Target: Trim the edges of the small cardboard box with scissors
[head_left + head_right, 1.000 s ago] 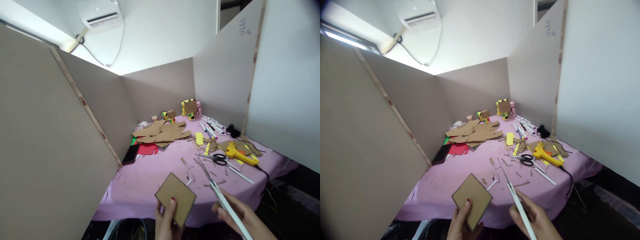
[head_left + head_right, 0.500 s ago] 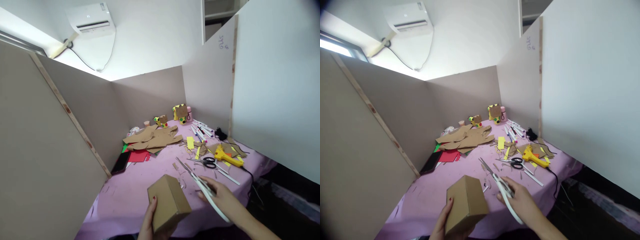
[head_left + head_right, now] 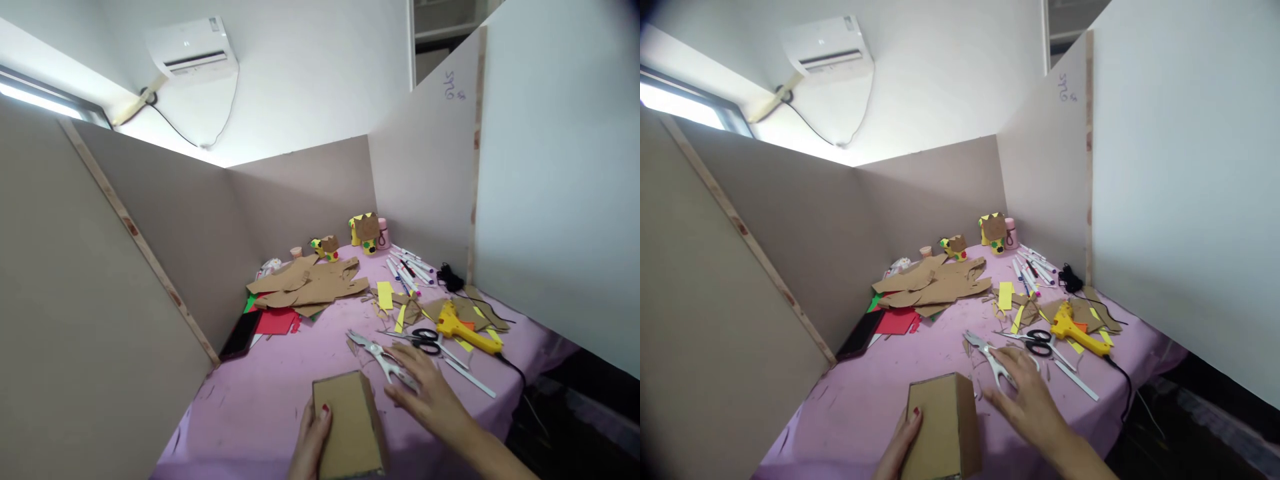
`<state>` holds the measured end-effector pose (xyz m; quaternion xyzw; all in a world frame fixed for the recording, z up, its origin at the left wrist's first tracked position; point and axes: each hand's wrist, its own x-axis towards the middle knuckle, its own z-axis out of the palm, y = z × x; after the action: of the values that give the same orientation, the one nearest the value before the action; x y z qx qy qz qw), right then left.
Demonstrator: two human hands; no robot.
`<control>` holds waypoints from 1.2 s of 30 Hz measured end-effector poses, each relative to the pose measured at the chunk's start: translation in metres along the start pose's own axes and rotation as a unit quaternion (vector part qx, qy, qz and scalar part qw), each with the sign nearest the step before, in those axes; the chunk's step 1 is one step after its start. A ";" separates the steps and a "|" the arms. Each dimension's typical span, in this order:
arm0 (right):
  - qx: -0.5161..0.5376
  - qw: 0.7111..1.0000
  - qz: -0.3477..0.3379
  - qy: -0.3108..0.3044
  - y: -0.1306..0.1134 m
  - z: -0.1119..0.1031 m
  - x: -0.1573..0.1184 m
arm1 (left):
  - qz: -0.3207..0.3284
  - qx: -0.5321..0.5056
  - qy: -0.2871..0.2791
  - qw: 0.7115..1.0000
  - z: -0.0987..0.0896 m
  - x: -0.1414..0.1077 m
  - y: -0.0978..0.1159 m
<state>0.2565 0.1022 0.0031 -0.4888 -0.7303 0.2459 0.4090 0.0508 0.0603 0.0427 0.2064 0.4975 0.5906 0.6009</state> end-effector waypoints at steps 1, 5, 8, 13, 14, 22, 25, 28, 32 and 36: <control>0.026 0.999 -0.009 -0.019 -0.006 -0.002 -0.007 | 0.000 0.002 -0.004 1.000 0.004 0.001 -0.003; 0.174 0.980 -0.019 -0.098 -0.023 -0.006 -0.034 | 0.010 0.018 -0.023 1.000 0.021 -0.003 -0.017; 0.318 0.946 0.017 -0.063 -0.021 -0.004 -0.048 | 0.031 0.028 -0.039 0.998 0.026 -0.011 -0.024; 0.429 0.901 0.055 -0.035 -0.016 -0.006 -0.059 | 0.128 0.116 -0.159 0.972 0.022 -0.025 -0.027; 0.416 0.907 0.059 -0.032 -0.018 -0.007 -0.060 | 0.143 0.134 -0.182 0.964 0.022 -0.025 -0.028; 0.369 0.927 0.061 0.021 -0.029 0.000 -0.072 | 0.163 0.097 -0.247 0.950 0.035 -0.031 -0.031; 0.351 0.934 0.046 0.049 -0.023 0.007 -0.075 | 0.203 0.095 -0.204 0.953 0.035 -0.036 -0.032; 0.354 0.927 0.065 0.108 -0.013 0.001 -0.073 | 0.224 0.133 -0.152 0.954 0.030 -0.038 -0.035; 0.488 0.822 0.203 0.214 0.001 -0.030 -0.070 | 0.254 0.205 -0.146 0.934 0.022 -0.035 -0.045; 0.546 0.782 0.261 0.146 -0.006 -0.043 -0.073 | 0.252 0.228 -0.157 0.927 0.014 -0.027 -0.050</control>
<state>0.3029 0.0318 0.0048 -0.3855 -0.2499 0.6266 0.6296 0.0926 0.0297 0.0160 0.5461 0.4501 0.5533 0.4394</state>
